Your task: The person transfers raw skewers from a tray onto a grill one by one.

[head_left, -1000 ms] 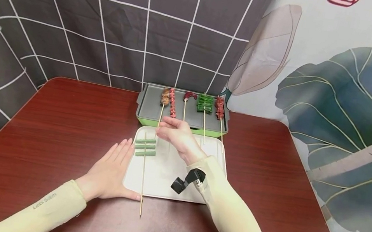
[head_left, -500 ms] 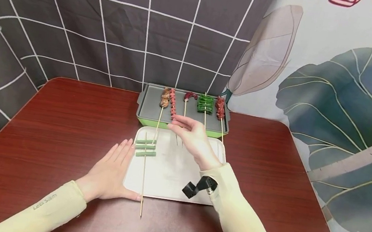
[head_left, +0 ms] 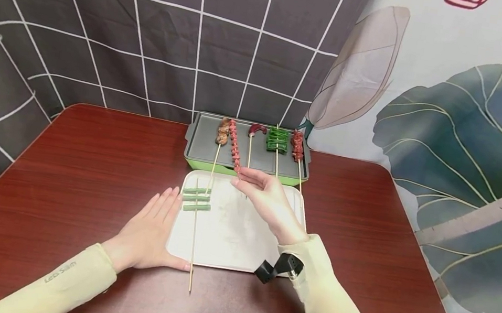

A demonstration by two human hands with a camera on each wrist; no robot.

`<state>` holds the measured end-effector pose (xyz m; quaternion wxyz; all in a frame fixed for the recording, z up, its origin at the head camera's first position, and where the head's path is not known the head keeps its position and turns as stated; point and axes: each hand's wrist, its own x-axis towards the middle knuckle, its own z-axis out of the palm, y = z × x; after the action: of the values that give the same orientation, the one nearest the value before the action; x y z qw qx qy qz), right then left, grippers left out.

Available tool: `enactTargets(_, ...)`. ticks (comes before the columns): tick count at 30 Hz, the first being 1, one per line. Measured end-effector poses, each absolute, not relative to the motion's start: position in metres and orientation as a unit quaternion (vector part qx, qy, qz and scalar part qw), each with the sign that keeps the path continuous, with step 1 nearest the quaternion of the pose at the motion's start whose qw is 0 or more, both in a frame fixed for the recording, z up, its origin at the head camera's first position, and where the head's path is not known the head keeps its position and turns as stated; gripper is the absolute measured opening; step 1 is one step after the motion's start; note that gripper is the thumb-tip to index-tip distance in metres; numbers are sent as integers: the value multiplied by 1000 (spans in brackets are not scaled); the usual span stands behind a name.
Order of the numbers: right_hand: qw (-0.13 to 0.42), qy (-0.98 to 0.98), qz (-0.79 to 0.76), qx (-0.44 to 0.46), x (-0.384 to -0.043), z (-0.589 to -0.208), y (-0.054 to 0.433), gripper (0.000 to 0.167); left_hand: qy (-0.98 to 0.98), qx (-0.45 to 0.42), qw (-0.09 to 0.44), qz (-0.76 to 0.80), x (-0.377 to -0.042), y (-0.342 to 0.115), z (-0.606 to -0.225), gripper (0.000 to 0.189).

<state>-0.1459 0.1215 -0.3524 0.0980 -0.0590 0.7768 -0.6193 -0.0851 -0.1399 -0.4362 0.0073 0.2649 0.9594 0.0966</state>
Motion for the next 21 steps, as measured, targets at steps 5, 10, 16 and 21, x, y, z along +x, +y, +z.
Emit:
enactTargets(5,119,782,-609,-64,-143,-358,118,53,960,263,10,98,-84,-140,-434,141)
enactTargets(10,118,779,-611,-76,-143,-359,114,54,960,261,12,98,-84,-140,-433,140)
enactTargets(16,109,776,-617,-69,-137,-360,116,53,959,261,10,110,-83,-140,-436,140)
enactTargets(21,116,770,-623,-80,-121,-362,124,52,956,266,-2,123,-85,-140,-440,141)
